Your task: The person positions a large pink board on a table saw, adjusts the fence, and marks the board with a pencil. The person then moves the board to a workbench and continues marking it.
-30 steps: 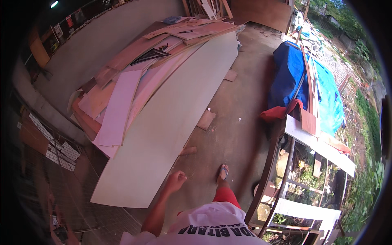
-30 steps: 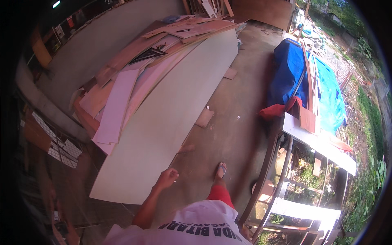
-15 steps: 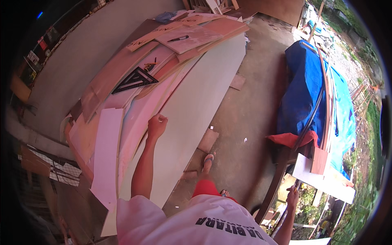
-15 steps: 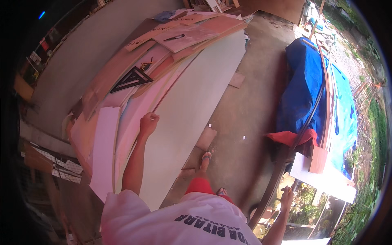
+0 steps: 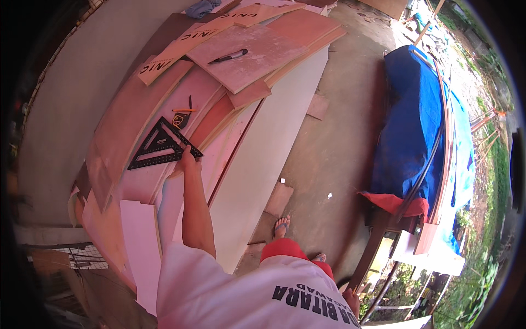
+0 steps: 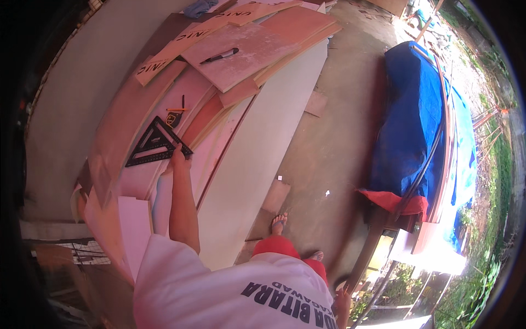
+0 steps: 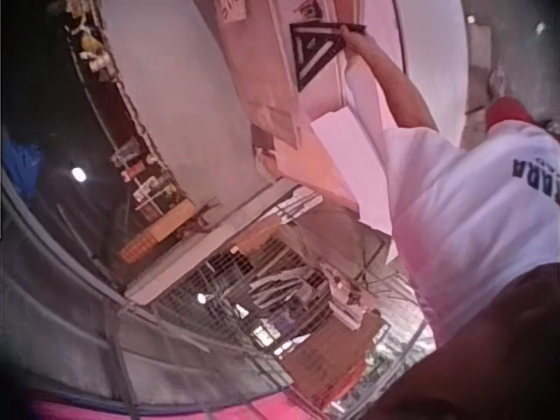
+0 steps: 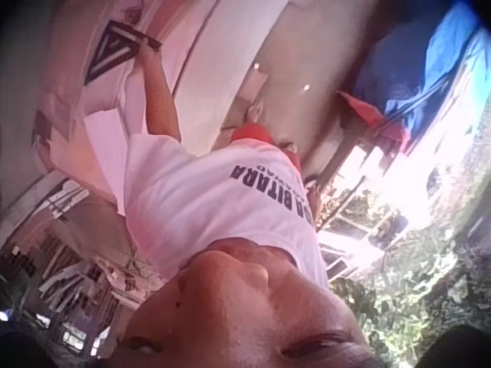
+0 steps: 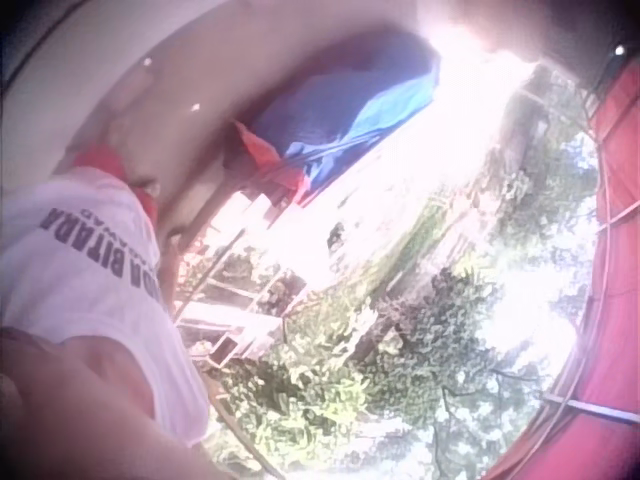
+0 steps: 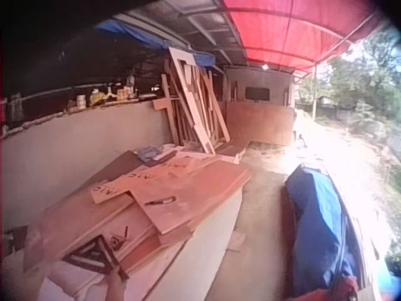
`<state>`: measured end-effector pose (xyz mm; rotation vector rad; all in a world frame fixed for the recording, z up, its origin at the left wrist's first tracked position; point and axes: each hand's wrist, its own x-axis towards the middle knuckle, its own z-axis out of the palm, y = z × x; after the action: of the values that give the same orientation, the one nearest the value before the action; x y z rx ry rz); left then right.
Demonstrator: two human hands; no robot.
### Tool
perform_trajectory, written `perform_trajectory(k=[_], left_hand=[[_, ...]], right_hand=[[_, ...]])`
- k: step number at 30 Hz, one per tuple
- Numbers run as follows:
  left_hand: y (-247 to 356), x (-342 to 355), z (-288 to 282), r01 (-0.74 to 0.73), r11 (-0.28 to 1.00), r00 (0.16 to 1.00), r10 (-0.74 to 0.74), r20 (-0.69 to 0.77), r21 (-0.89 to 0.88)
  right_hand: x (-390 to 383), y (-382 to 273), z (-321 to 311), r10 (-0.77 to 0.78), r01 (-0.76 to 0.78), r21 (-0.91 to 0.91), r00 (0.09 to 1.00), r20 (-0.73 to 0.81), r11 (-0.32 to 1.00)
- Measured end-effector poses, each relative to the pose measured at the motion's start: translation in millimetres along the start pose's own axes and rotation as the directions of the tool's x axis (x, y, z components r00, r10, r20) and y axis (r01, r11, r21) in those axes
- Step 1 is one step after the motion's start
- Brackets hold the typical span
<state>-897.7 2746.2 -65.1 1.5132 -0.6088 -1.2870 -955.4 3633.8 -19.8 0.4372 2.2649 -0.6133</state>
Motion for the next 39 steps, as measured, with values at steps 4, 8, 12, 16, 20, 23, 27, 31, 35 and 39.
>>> perform_trajectory(k=[4, 8, 12, 16, 20, 23, 27, 31, 35, 39], left_hand=[[-4.1, -34.7, 35.6, 0.243, 0.926, 0.963, -0.193, 0.19, -0.288], [14.2, -14.0, -10.8, 0.143, 0.941, 0.945, -0.038, 0.325, -0.306], [32.8, 29.7, -89.1, -0.697, -0.045, 0.508, 0.673, 0.538, 0.716], [11.9, -60.6, -63.5, -0.646, -0.096, 0.404, 0.799, 0.446, 0.757], [42.6, -208.5, -45.3, -0.83, 0.263, 0.514, 0.704, 0.491, 0.492], [78.4, -334.2, -44.9, -0.808, 0.529, 0.577, 0.62, 0.531, 0.259], [120.1, -455.8, -55.4, -0.613, 0.785, 0.554, 0.506, 0.661, -0.086], [105.9, -499.4, -59.6, -0.546, 0.837, 0.271, 0.212, 0.939, -0.031], [40.7, -587.9, -73.8, -0.72, 0.66, -0.131, -0.431, 0.893, 0.213], [-71.1, -713.4, -200.6, -0.837, 0.49, -0.311, -0.791, 0.527, 0.241]], right_hand=[[2.5, 31.2, 31.6, 0.02, -0.02, 0.003, 1.0, 0.005, 1.0], [12.9, 13.3, 24.5, 0.202, -0.224, 0.312, 0.974, 0.1, 0.923], [12.8, -89.0, -25.9, 0.096, -0.083, 0.123, 0.99, -0.103, 0.989], [-7.4, -53.4, -6.0, 0.062, 0.0, 0.314, 0.981, -0.185, 0.95], [-31.1, -23.6, 21.7, 0.078, -0.029, 0.314, 0.986, -0.145, 0.949], [-43.9, 14.5, 38.7, 0.056, -0.039, 0.123, 0.988, -0.142, 0.992], [-55.1, 47.1, 43.3, -0.034, 0.132, 0.321, 0.956, -0.292, 0.938], [-79.5, 66.0, 29.7, -0.016, 0.24, 0.481, 0.906, -0.424, 0.843], [-129.5, 167.5, 80.2, 0.112, 0.363, 0.601, 0.786, -0.608, 0.712], [-183.0, 265.0, 139.1, 0.389, 0.331, 0.939, 0.88, -0.273, -0.091]])
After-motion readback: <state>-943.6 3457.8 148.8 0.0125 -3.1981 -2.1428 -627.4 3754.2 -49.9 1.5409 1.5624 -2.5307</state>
